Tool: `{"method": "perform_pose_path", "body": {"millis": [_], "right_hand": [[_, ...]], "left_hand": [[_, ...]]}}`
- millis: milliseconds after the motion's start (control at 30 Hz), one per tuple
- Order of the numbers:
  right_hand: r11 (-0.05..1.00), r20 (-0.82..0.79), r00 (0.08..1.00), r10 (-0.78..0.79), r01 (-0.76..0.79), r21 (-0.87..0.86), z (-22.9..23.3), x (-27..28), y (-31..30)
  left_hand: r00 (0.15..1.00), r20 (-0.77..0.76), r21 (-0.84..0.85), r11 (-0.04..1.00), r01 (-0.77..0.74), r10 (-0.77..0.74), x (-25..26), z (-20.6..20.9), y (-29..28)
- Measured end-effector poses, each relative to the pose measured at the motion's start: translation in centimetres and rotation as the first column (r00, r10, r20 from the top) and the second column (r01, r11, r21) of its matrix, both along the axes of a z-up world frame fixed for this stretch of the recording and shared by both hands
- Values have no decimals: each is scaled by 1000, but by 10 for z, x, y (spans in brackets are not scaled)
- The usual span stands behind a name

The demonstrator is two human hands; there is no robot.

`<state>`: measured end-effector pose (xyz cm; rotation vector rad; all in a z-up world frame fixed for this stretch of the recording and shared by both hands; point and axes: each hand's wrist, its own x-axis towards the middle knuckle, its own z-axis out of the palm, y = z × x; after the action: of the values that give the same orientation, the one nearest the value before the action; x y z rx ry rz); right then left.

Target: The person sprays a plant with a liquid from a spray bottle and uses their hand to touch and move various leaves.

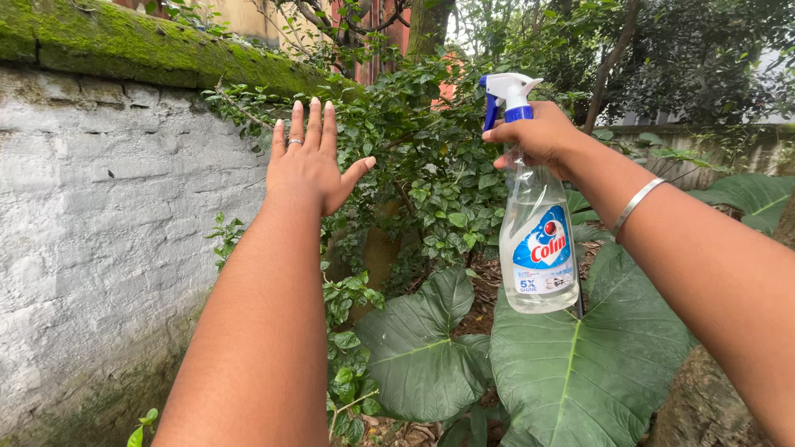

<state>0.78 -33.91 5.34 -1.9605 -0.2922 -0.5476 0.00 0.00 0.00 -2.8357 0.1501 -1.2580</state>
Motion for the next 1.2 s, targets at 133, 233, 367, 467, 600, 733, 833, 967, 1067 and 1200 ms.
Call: {"method": "perform_pose_path", "body": {"millis": [133, 233, 367, 467, 600, 733, 833, 967, 1067, 1200], "right_hand": [[1000, -25, 1000, 17, -17, 16, 2, -3, -1], [999, -49, 998, 27, -26, 28, 3, -4, -1], [997, -34, 997, 74, -73, 32, 3, -1, -3], [997, -47, 997, 67, -65, 31, 3, -1, -5], [998, -40, 998, 56, -54, 40, 3, -4, -5], [999, -24, 999, 32, -31, 28, 3, -7, -2], [999, -3, 1000, 25, -25, 34, 2, -7, -2], [998, 30, 999, 12, -14, 67, 0, -3, -3], [995, 57, 998, -23, 17, 102, -1, -2, -3], [988, 70, 997, -26, 15, 156, -2, -6, -2]], "left_hand": [[1000, 13, -3, 1000, 6, -6, 0, 0, 0], [1000, 12, 0, 1000, 4, -4, 0, -2, 1], [1000, -2, 6, 1000, -2, 2, -1, -2, 2], [1000, -13, 5, 1000, -6, 6, -2, -1, 3], [1000, -18, 13, 1000, -15, 16, -4, 0, 3], [1000, -9, 11, 1000, -12, 12, -6, 2, 3], [1000, -11, 2, 1000, 0, 0, -7, 2, 2], [1000, -24, -1, 1000, 3, -3, -6, -2, 3], [999, -36, 3, 1000, -6, 6, -6, -4, 6], [998, -58, 14, 999, -32, 33, -7, -5, 7]]}}
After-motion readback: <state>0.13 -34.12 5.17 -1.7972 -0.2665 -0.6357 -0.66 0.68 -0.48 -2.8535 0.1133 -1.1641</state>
